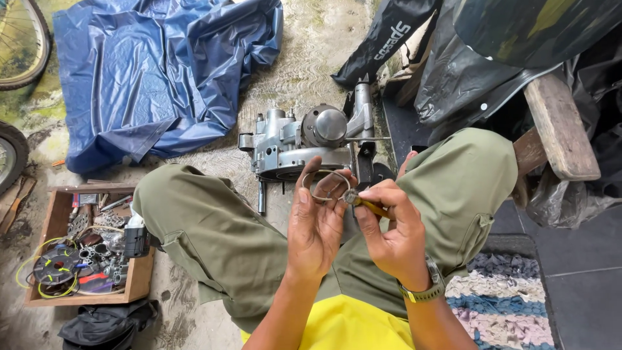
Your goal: Inspecting and removing piston rings from a motorcycle engine piston
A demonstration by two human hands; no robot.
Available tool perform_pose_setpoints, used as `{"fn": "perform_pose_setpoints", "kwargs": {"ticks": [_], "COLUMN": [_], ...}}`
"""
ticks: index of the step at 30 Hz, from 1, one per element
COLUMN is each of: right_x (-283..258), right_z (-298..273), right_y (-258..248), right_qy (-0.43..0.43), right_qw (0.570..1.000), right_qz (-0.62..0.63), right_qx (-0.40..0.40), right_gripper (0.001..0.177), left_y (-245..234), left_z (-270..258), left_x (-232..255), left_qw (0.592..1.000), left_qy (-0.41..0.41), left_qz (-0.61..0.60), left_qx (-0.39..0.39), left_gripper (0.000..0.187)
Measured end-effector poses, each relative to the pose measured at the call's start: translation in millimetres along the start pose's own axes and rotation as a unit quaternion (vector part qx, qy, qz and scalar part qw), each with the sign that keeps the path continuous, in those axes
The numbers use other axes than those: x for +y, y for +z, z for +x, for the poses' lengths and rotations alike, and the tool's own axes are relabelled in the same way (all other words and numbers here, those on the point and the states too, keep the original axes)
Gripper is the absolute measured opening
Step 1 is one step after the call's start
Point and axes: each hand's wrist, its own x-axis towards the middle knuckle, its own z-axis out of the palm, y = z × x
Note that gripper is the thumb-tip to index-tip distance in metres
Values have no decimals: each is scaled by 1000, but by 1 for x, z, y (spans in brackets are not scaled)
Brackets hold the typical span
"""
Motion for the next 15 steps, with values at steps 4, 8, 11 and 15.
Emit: {"fn": "perform_pose_setpoints", "kwargs": {"ticks": [4, 8, 11, 15], "right_x": [5, 0, 7, 25], "right_z": [3, 1, 2, -5], "right_y": [-4, -5, -8, -13], "right_qy": [1, -2, 5, 18], "right_qw": [1000, 1000, 1000, 997], "right_qz": [-11, 1, 13, 69], "right_qx": [9, 7, 18, 32], "right_gripper": [11, 12, 13, 11], "left_y": [3, 2, -1, -6], "left_z": [1, -1, -1, 0], "left_x": [3, 2, 2, 1], "left_qw": [1000, 1000, 1000, 998], "left_qy": [-10, -18, -30, -60], "left_qz": [-5, 6, -7, -29], "left_qx": [-12, -10, -4, 13], "left_gripper": [59, 60, 60, 57]}}
